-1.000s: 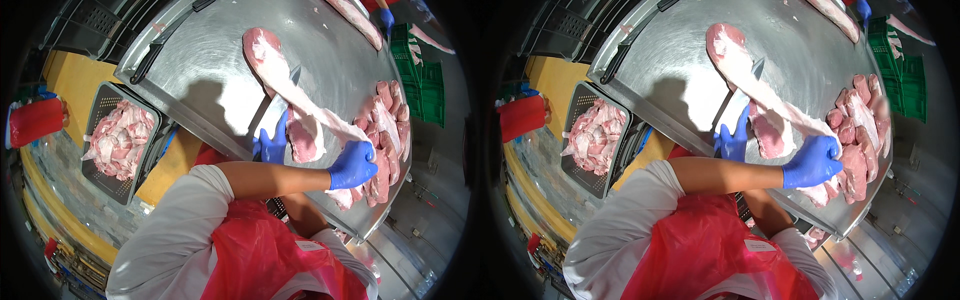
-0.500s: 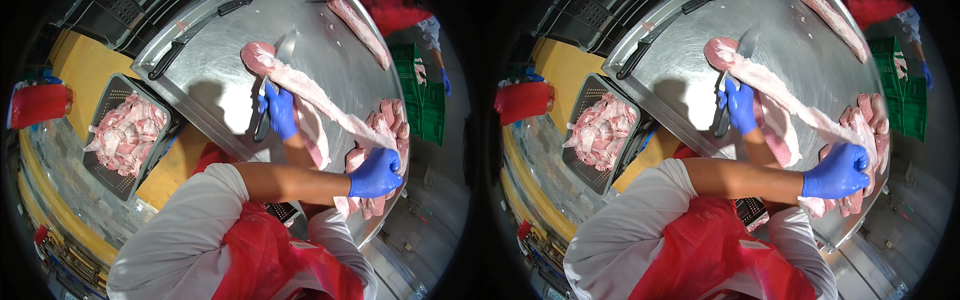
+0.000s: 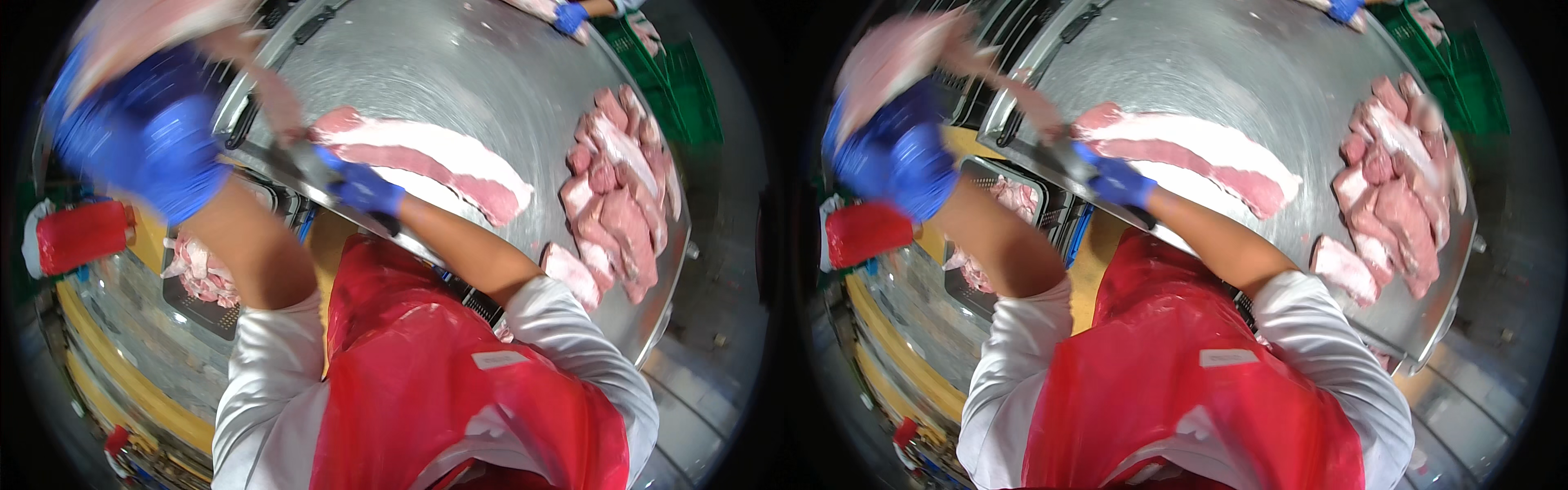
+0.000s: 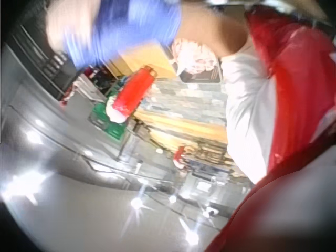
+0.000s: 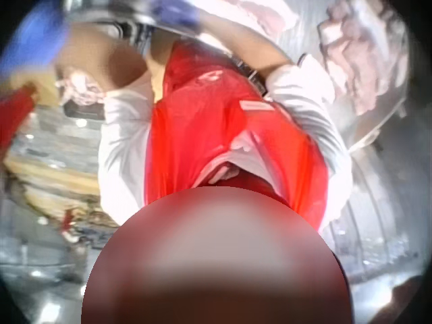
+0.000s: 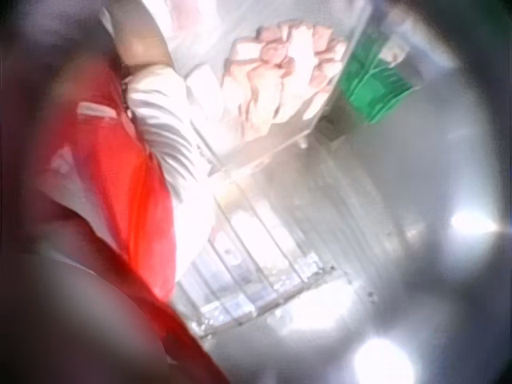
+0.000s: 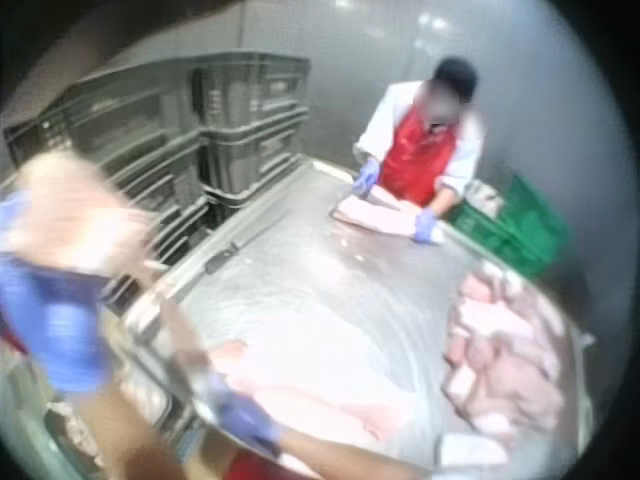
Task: The person uses a knife to trim fat and cut large pieces of pork into smaller portions on a stainless steel table. Trimmed fat is placed into a nearby bin, and the cut meat is stacked on the table.
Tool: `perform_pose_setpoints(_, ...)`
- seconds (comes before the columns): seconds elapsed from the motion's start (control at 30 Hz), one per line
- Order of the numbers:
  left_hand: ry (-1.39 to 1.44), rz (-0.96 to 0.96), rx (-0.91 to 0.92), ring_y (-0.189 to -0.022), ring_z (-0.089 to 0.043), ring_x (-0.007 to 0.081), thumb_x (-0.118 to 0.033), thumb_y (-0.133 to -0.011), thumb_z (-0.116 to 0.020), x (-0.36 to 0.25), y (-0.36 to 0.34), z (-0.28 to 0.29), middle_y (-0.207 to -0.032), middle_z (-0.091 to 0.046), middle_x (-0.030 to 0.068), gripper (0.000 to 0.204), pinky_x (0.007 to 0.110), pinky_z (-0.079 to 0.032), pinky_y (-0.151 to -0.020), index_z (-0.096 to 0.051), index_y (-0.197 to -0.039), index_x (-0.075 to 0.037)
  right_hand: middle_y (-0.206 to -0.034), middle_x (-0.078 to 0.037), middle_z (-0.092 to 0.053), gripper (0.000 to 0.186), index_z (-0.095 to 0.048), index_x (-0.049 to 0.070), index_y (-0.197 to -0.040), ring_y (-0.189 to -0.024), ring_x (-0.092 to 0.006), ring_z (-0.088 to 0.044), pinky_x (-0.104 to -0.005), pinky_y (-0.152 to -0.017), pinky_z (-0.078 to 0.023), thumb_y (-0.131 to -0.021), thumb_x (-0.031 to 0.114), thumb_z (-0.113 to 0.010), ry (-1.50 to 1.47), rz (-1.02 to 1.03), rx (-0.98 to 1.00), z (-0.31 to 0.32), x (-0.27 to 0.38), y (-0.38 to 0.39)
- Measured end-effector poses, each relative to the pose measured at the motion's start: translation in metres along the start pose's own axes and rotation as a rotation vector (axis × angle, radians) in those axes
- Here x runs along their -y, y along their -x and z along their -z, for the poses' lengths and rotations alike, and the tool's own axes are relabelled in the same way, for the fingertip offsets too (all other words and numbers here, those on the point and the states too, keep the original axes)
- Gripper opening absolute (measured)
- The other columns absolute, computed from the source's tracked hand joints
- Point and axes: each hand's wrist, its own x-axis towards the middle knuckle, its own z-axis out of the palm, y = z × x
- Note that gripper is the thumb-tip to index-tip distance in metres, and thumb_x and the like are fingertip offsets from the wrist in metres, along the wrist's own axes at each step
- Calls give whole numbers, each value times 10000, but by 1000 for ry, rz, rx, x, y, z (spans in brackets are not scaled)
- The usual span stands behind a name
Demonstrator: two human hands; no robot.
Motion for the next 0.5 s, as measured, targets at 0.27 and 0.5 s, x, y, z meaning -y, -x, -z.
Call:
perform_pose_setpoints(0.27, -589, -331, -280, -986, -672, 272, -149, -896, -568, -298, 90, -3, -1027, -687, 184, 305, 387, -530, -896, -611, -1072, 96, -1022, -74, -706, 687, -181, 222, -1589, -743, -126, -615, -312, -683, -531, -992, 157, -513, 192, 359, -42, -46, -98, 119)
perform_pose_setpoints(0.5, -945, 90, -320, -981, -620, 184, -191, -947, -537, -301, 192, 251, -1071, -664, 110, 228, 296, -516, -830, -636, -1033, -5, -820, -38, -610, 768, -73, 266, -1595, -581, -93, -552, -237, -452, -453, -999, 62, -511, -791, -37, -990, 9, -190, 278)
